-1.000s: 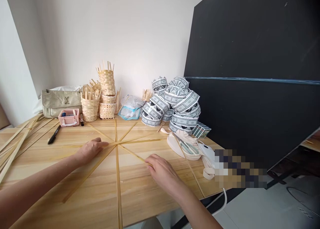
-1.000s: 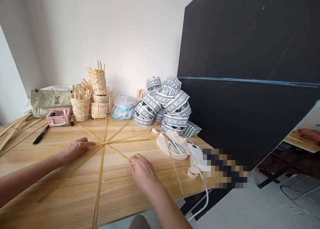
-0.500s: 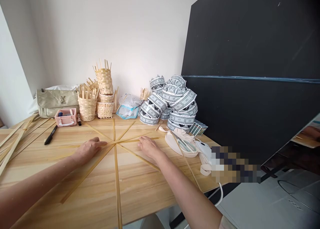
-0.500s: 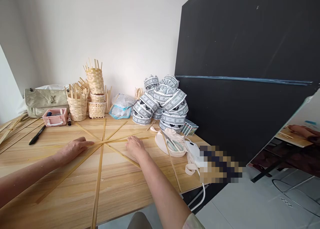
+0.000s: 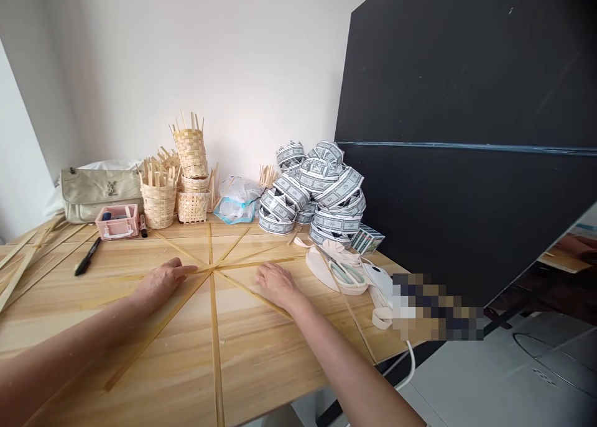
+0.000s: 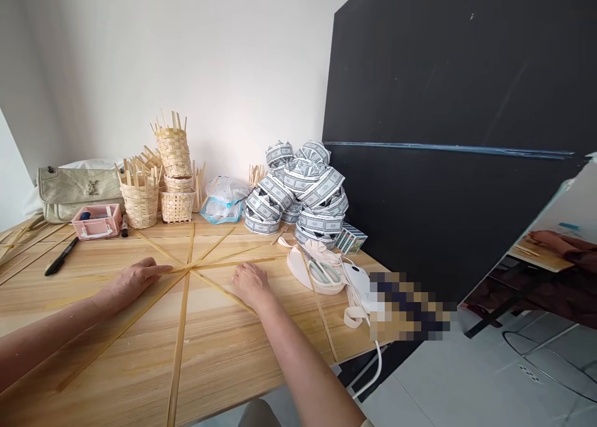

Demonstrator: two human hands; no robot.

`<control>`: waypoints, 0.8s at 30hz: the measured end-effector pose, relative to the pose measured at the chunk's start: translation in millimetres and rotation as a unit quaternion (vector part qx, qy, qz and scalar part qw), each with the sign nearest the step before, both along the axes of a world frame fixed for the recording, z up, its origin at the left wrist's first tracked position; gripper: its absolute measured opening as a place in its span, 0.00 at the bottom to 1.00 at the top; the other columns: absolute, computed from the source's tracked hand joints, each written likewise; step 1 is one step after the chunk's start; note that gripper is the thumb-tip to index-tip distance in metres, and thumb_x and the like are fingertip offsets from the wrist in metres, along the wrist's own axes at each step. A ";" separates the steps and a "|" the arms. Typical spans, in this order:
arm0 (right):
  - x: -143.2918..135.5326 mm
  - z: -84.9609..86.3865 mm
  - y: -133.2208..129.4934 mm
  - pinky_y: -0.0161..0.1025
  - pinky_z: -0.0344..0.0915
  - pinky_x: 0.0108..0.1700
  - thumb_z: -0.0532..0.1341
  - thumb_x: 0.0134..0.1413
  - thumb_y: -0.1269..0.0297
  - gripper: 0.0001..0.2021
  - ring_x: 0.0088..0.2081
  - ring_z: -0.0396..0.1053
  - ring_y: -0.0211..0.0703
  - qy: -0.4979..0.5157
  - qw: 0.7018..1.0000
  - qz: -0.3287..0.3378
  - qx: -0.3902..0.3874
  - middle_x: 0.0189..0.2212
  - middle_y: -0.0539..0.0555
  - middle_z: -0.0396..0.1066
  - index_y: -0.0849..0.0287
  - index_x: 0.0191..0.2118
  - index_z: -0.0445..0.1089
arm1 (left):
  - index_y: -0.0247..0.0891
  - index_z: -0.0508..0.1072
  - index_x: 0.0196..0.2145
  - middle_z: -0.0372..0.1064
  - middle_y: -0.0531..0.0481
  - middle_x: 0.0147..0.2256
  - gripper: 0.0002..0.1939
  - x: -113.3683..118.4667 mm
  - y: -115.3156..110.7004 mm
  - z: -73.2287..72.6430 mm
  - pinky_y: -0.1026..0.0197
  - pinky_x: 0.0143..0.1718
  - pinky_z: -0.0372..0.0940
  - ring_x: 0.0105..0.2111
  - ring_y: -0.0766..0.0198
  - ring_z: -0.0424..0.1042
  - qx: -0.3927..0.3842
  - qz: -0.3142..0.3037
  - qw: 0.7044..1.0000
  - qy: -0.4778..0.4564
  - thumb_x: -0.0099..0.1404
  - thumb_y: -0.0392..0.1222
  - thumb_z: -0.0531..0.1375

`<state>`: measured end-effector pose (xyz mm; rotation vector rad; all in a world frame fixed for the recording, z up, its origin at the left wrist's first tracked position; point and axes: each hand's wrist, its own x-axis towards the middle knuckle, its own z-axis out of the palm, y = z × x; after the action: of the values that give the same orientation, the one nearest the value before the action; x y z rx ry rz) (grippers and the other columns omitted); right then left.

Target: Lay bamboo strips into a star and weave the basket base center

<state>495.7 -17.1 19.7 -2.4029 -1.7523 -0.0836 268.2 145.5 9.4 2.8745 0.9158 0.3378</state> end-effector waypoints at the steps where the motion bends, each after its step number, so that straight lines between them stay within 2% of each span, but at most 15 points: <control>1: 0.3 -0.5 -1.3 0.36 0.54 0.43 0.50 0.55 0.65 0.10 0.43 0.61 0.40 0.001 1.000 -0.002 0.000 0.41 0.55 0.66 0.60 0.36 0.66 | 0.44 0.68 0.47 0.61 0.49 0.33 0.21 -0.1 0.3 -0.2 0.62 0.32 0.59 0.32 0.60 0.66 -0.005 -0.002 1.000 0.002 0.62 0.37 0.43; 8: 3.0 -1.4 -6.2 0.36 0.54 0.42 0.50 0.55 0.65 0.09 0.44 0.61 0.42 0.009 1.000 -0.012 -0.002 0.40 0.55 0.67 0.60 0.36 0.66 | 0.43 0.68 0.47 0.61 0.47 0.33 0.21 0.3 -1.7 0.7 0.60 0.34 0.60 0.32 0.59 0.67 -0.019 0.001 1.000 -0.016 0.61 0.38 0.42; 20: 1.7 1.3 -9.4 0.35 0.54 0.42 0.50 0.55 0.64 0.10 0.44 0.61 0.40 0.019 0.999 -0.031 -0.013 0.40 0.54 0.67 0.59 0.37 0.66 | 0.43 0.70 0.45 0.62 0.48 0.31 0.19 6.8 4.4 -7.9 0.60 0.32 0.59 0.31 0.58 0.67 -0.021 0.002 0.998 -0.061 0.61 0.37 0.46; 22: 0.0 2.8 -9.4 0.36 0.54 0.43 0.49 0.55 0.65 0.11 0.45 0.61 0.41 0.020 0.999 -0.026 -0.015 0.42 0.55 0.67 0.60 0.38 0.66 | 0.42 0.70 0.45 0.62 0.47 0.31 0.18 5.4 0.7 -3.8 0.61 0.33 0.59 0.32 0.58 0.67 -0.016 -0.010 0.997 -0.077 0.60 0.36 0.47; 24: -4.8 7.0 -11.7 0.36 0.54 0.45 0.48 0.55 0.66 0.12 0.47 0.60 0.42 0.016 1.000 -0.020 -0.005 0.45 0.57 0.65 0.60 0.41 0.66 | 0.40 0.70 0.45 0.63 0.47 0.31 0.18 1.6 -3.5 7.5 0.62 0.34 0.59 0.33 0.60 0.67 -0.007 -0.017 0.996 -0.091 0.59 0.34 0.49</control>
<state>490.9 -28.7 26.8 -2.4338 -1.6945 -0.0402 269.8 142.0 16.9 2.7870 0.8317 0.5758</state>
